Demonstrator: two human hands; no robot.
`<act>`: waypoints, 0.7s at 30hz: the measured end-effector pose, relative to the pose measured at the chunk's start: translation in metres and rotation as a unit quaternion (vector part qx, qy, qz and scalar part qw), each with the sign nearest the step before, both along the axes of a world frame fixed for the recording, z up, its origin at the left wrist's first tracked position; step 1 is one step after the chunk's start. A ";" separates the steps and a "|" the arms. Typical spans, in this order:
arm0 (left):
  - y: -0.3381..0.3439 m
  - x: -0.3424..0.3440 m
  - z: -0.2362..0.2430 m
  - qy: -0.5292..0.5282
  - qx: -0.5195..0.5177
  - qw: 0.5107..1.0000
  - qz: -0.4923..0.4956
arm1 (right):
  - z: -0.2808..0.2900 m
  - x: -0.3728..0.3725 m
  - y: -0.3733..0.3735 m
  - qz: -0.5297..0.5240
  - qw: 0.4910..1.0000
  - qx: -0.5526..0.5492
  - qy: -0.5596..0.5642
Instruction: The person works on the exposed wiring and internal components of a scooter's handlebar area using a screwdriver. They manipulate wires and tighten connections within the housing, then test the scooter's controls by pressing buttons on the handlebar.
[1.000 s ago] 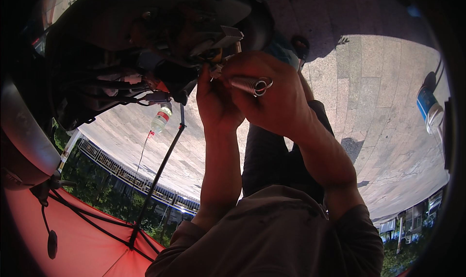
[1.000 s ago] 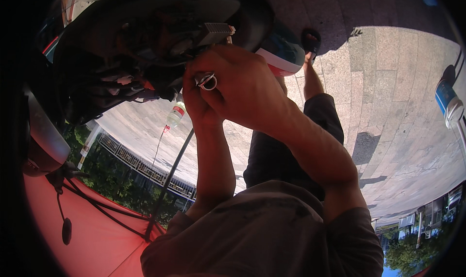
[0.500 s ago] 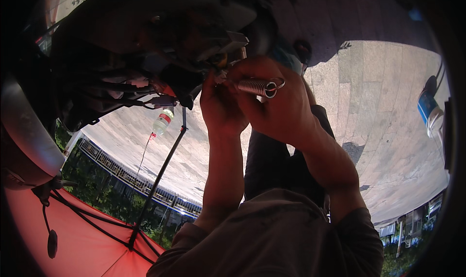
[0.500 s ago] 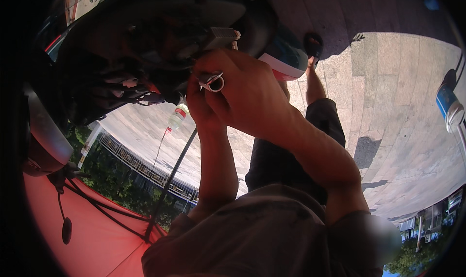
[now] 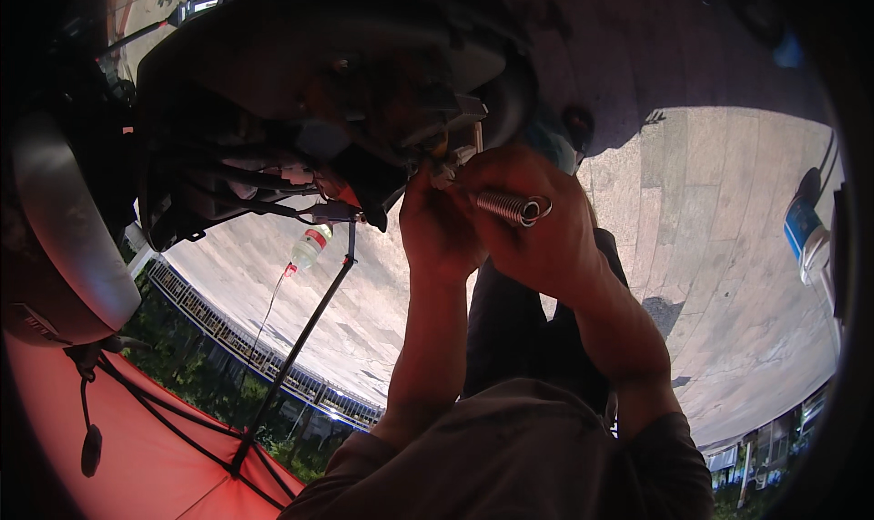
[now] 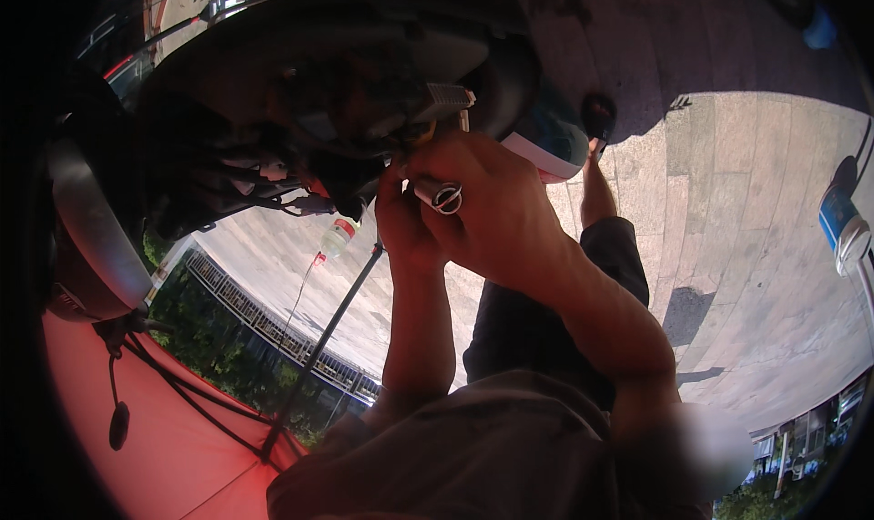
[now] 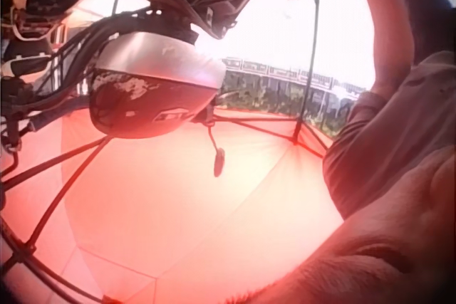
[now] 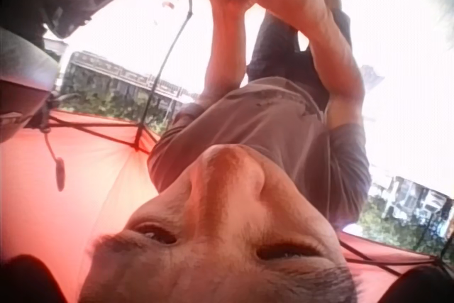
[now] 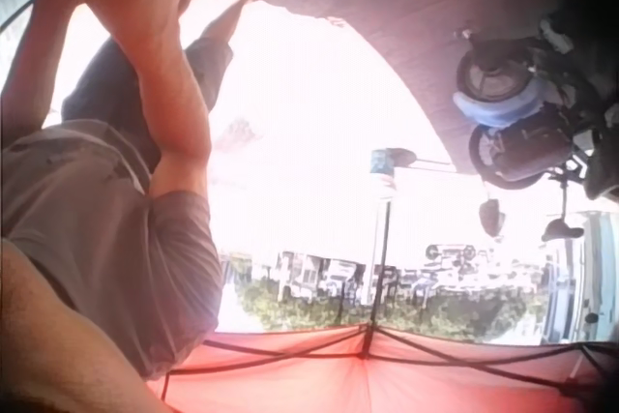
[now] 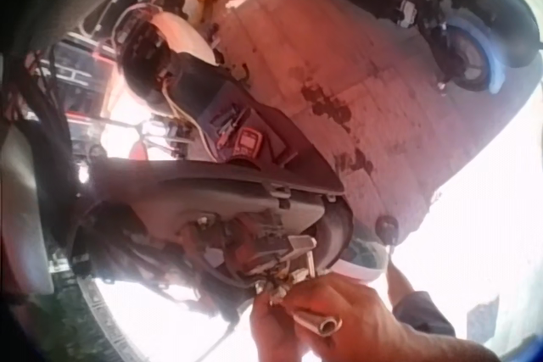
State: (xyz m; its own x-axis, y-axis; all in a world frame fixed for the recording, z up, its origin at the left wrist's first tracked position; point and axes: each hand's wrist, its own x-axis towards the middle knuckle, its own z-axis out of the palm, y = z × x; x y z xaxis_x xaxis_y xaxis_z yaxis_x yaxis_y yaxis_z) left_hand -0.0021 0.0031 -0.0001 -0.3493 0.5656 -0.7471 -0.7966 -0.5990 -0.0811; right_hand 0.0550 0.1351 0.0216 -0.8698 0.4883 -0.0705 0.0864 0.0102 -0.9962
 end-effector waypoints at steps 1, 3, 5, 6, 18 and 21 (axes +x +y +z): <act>-0.001 0.000 -0.001 0.002 0.004 1.000 0.002 | 0.000 0.000 0.000 -0.002 1.000 -0.004 0.000; -0.002 0.000 -0.004 0.021 -0.003 1.000 -0.004 | 0.000 0.000 0.000 0.004 1.000 -0.003 0.000; -0.001 0.002 -0.004 0.038 -0.013 0.999 -0.006 | 0.000 0.000 0.001 0.018 1.000 0.003 -0.003; -0.001 0.003 -0.003 0.041 -0.024 0.999 -0.006 | 0.000 0.000 0.001 0.022 1.000 0.010 -0.002; 0.000 0.008 -0.003 0.104 -0.049 0.993 -0.026 | -0.002 0.003 -0.008 0.036 0.994 0.107 0.005; -0.002 0.011 -0.005 0.102 -0.062 0.992 -0.026 | -0.010 0.008 -0.010 0.019 0.991 0.122 0.048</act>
State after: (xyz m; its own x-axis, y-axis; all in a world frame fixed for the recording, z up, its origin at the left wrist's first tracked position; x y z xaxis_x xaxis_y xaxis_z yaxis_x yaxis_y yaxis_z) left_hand 0.0088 0.0014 -0.0051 -0.4738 0.4952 -0.7282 -0.8188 -0.5522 0.1573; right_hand 0.0633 0.1251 0.0113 -0.8850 0.4471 0.1297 -0.0140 0.2529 -0.9674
